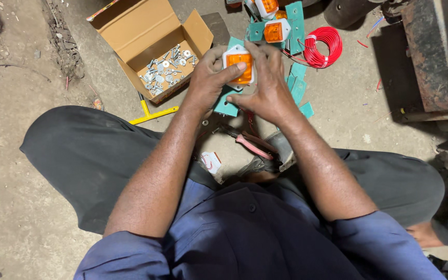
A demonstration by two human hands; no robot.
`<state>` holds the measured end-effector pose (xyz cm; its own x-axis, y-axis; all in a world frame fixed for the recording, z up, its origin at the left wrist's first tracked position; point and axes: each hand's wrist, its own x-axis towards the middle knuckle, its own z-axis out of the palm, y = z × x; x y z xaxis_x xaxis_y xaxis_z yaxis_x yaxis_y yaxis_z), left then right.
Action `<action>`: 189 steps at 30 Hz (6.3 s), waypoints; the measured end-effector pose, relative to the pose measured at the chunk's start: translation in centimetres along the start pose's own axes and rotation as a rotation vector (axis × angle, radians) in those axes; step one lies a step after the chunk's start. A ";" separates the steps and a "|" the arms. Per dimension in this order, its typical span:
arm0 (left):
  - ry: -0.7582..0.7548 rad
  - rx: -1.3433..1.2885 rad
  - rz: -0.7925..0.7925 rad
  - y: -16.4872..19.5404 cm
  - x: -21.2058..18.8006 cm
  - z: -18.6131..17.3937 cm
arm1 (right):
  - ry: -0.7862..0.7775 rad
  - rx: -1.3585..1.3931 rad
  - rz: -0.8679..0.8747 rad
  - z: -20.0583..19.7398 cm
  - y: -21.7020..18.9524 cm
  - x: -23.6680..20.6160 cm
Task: The person sits on the floor and assembles small electrical components. They use pliers to strip red wires, attach them to a teal metal bracket with an orange light fixture, and secure the assembly with a screwdriver. The person repeats this process for multiple units.
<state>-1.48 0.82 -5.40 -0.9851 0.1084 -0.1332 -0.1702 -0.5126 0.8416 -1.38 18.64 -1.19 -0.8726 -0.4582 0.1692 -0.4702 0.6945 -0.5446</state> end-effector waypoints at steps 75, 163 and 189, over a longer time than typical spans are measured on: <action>-0.130 0.044 -0.018 0.0 -1.1 1.0 | 0.143 0.336 -0.132 1.5 3.4 -0.1; -0.114 0.105 -0.012 6.4 -0.6 1.5 | -0.088 0.856 0.084 2.4 6.3 -0.2; 0.078 0.111 0.038 16.6 3.2 -7.3 | -0.409 -0.238 -0.263 22.9 3.3 11.9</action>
<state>-7.62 -13.57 4.35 -0.9904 0.0218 -0.1367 -0.1333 -0.4172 0.8990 -10.25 2.81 -19.76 -0.6212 -0.7790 -0.0853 -0.7240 0.6122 -0.3179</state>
